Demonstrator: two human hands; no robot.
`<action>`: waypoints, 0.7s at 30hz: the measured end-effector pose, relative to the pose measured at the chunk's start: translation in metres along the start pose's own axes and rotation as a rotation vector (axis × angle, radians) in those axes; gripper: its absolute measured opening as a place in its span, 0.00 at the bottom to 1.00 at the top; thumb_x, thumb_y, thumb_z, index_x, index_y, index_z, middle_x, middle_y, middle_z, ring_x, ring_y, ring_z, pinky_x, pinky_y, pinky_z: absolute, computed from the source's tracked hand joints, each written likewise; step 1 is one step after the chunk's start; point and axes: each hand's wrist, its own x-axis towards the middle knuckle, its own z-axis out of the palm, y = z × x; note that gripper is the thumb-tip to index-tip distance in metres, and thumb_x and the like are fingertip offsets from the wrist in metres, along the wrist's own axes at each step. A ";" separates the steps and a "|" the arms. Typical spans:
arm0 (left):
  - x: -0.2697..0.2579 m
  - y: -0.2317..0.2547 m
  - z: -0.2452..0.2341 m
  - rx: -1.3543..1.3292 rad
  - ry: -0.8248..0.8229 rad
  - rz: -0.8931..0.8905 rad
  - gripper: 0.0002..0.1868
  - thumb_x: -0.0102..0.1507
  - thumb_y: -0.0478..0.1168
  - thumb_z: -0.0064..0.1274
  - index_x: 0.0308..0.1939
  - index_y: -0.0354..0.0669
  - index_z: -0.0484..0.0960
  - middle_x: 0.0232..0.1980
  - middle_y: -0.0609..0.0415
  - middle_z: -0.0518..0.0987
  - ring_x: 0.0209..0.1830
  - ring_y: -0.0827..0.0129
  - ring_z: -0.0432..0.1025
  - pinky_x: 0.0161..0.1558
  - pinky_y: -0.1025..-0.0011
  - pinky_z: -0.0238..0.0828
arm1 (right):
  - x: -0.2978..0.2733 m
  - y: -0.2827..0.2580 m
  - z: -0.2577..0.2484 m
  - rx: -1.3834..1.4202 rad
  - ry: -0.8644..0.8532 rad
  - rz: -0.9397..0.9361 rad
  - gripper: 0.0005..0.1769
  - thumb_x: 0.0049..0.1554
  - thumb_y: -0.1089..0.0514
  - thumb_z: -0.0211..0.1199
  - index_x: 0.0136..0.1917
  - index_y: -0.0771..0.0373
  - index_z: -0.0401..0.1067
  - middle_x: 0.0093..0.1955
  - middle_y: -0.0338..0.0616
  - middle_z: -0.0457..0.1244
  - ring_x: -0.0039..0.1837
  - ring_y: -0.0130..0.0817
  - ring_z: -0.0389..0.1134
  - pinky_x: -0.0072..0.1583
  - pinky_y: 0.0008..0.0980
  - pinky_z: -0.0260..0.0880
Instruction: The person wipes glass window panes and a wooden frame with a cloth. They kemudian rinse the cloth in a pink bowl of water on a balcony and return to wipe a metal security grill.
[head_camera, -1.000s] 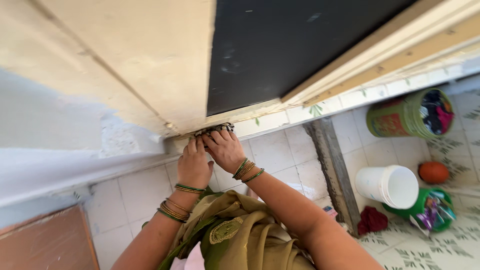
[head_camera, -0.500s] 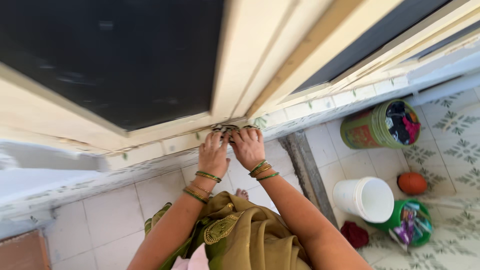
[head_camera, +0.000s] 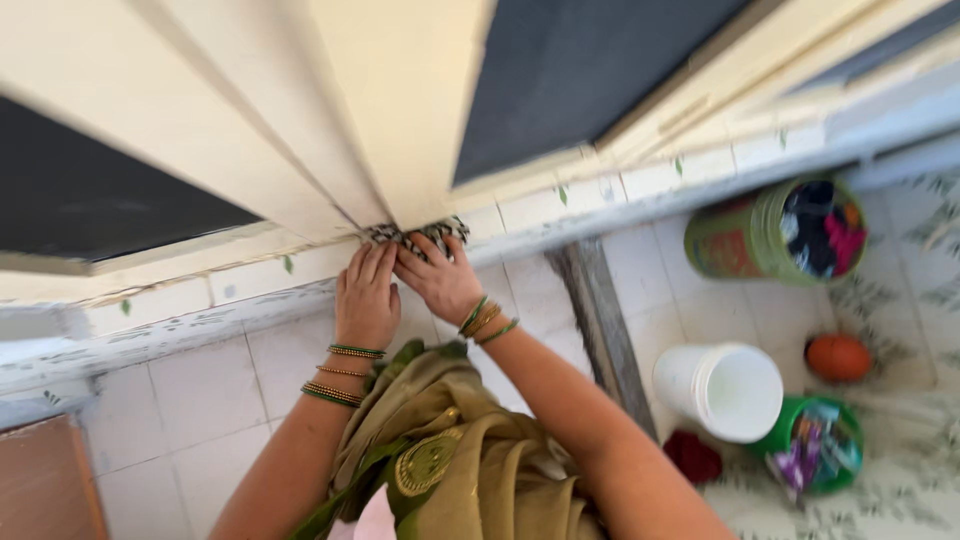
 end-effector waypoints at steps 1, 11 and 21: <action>0.004 0.007 0.003 0.015 -0.026 0.024 0.36 0.60 0.36 0.52 0.73 0.41 0.64 0.74 0.51 0.66 0.76 0.56 0.58 0.70 0.52 0.55 | -0.005 0.009 0.001 -0.029 -0.036 0.008 0.29 0.60 0.55 0.57 0.74 0.54 0.66 0.77 0.37 0.55 0.79 0.41 0.52 0.72 0.61 0.51; 0.057 0.091 0.049 -0.102 -0.203 0.348 0.45 0.60 0.42 0.57 0.78 0.33 0.55 0.78 0.38 0.59 0.76 0.44 0.55 0.71 0.49 0.53 | -0.089 0.119 -0.016 -0.190 -0.021 0.402 0.34 0.58 0.56 0.56 0.78 0.45 0.65 0.79 0.30 0.54 0.78 0.38 0.51 0.72 0.59 0.53; 0.072 0.080 0.043 0.035 -0.332 0.420 0.48 0.61 0.40 0.58 0.80 0.30 0.49 0.82 0.34 0.55 0.81 0.45 0.53 0.77 0.51 0.51 | -0.070 0.076 0.013 -0.039 0.079 0.410 0.29 0.59 0.52 0.62 0.74 0.51 0.68 0.80 0.33 0.55 0.79 0.39 0.52 0.71 0.51 0.57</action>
